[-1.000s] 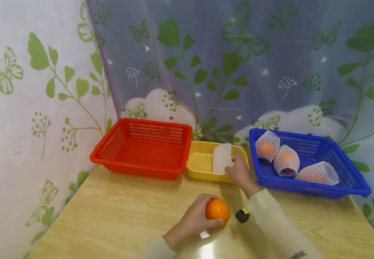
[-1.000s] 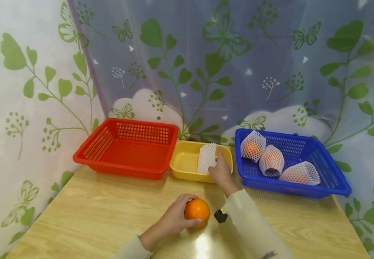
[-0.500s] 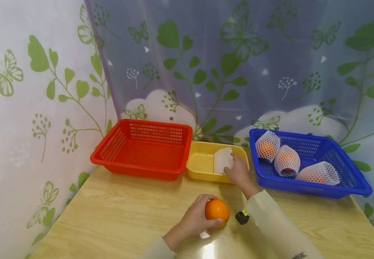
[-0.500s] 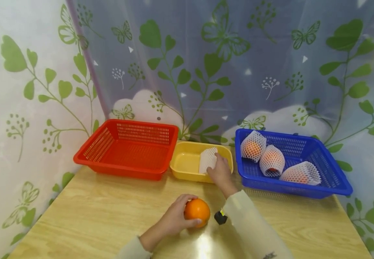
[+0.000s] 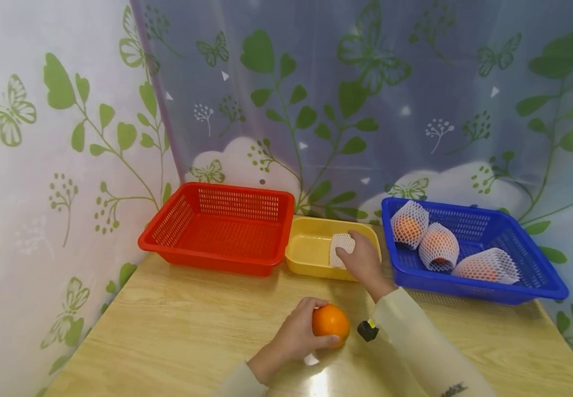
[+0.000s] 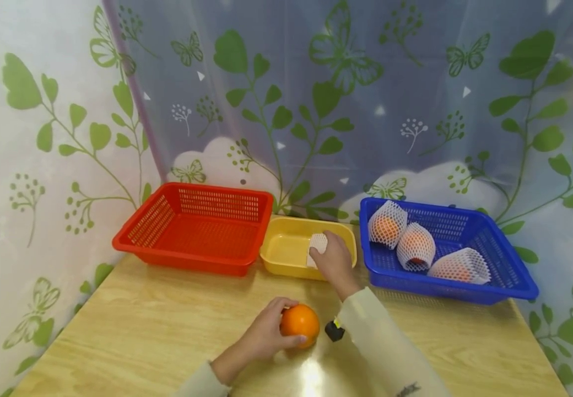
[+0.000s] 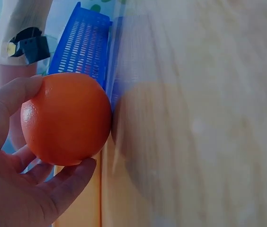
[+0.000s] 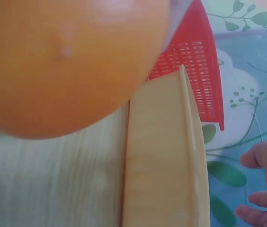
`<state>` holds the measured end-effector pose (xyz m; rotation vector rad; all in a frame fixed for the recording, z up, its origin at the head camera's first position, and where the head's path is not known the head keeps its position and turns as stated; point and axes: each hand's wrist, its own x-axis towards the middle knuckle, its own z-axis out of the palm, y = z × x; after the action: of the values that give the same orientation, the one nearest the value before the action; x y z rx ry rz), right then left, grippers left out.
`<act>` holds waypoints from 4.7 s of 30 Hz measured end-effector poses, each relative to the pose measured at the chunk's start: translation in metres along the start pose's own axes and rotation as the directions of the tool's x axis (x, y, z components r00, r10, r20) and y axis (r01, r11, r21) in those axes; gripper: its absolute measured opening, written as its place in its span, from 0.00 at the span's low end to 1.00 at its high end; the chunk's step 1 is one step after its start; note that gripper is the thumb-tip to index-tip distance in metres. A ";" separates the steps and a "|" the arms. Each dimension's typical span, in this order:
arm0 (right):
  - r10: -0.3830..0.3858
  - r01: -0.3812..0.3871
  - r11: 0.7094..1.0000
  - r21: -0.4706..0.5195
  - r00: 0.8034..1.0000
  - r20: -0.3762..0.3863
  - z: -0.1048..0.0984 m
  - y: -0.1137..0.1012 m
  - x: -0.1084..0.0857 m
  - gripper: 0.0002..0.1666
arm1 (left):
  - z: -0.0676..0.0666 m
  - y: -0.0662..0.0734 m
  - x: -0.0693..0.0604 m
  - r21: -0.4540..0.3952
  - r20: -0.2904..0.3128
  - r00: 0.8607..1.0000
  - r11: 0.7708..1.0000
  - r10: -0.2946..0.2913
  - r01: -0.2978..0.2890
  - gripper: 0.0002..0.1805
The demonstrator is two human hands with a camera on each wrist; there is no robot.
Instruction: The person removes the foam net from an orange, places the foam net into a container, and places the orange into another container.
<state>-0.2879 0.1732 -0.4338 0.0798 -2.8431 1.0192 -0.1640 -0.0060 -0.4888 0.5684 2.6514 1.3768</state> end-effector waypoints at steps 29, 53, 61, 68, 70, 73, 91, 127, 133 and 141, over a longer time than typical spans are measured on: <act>-0.464 0.569 0.815 -0.108 0.753 0.466 0.037 -0.065 0.014 0.38 | -0.054 -0.024 -0.007 -0.202 0.539 0.839 0.978 0.071 0.048 0.39; -0.413 0.525 0.822 -0.219 0.815 0.406 0.043 -0.077 0.009 0.34 | -0.128 -0.020 0.014 -0.569 0.488 0.764 0.818 0.422 -0.089 0.46; -0.393 0.491 0.801 -0.342 0.862 0.319 0.047 -0.089 0.002 0.30 | -0.150 -0.021 0.020 -0.522 0.396 0.839 0.843 0.373 -0.129 0.40; -0.357 0.451 0.815 -0.365 0.886 0.296 0.051 -0.093 0.001 0.26 | -0.170 -0.022 0.026 -0.533 0.272 0.925 0.842 0.265 -0.084 0.35; -0.349 0.439 0.832 -0.340 0.889 0.296 0.053 -0.094 0.001 0.26 | -0.179 -0.023 0.027 -0.508 0.225 0.948 0.857 0.224 -0.082 0.35; -0.327 0.408 0.863 -0.298 0.901 0.285 0.054 -0.094 0.002 0.29 | -0.192 -0.026 0.027 -0.444 0.153 0.973 0.892 0.174 -0.090 0.37; -0.318 0.381 0.898 -0.220 0.907 0.275 0.055 -0.091 0.005 0.35 | -0.246 -0.095 0.050 0.021 -0.412 0.880 0.964 -0.234 0.266 0.46; -0.288 0.363 0.898 -0.248 0.911 0.294 0.050 -0.097 0.005 0.33 | -0.271 -0.127 0.063 0.454 -0.393 0.811 0.675 -0.434 0.581 0.28; -0.272 0.347 0.907 -0.237 0.915 0.297 0.051 -0.097 0.004 0.34 | -0.270 -0.127 0.065 0.469 -0.376 0.812 0.664 -0.447 0.582 0.35; -0.267 0.340 0.910 -0.238 0.918 0.292 0.051 -0.097 0.004 0.34 | -0.269 -0.130 0.065 0.471 -0.382 0.819 0.672 -0.428 0.571 0.36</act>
<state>-0.2882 0.0660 -0.4111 0.6525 -3.0311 0.5638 -0.3292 -0.2565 -0.4302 -0.3445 3.0630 0.5006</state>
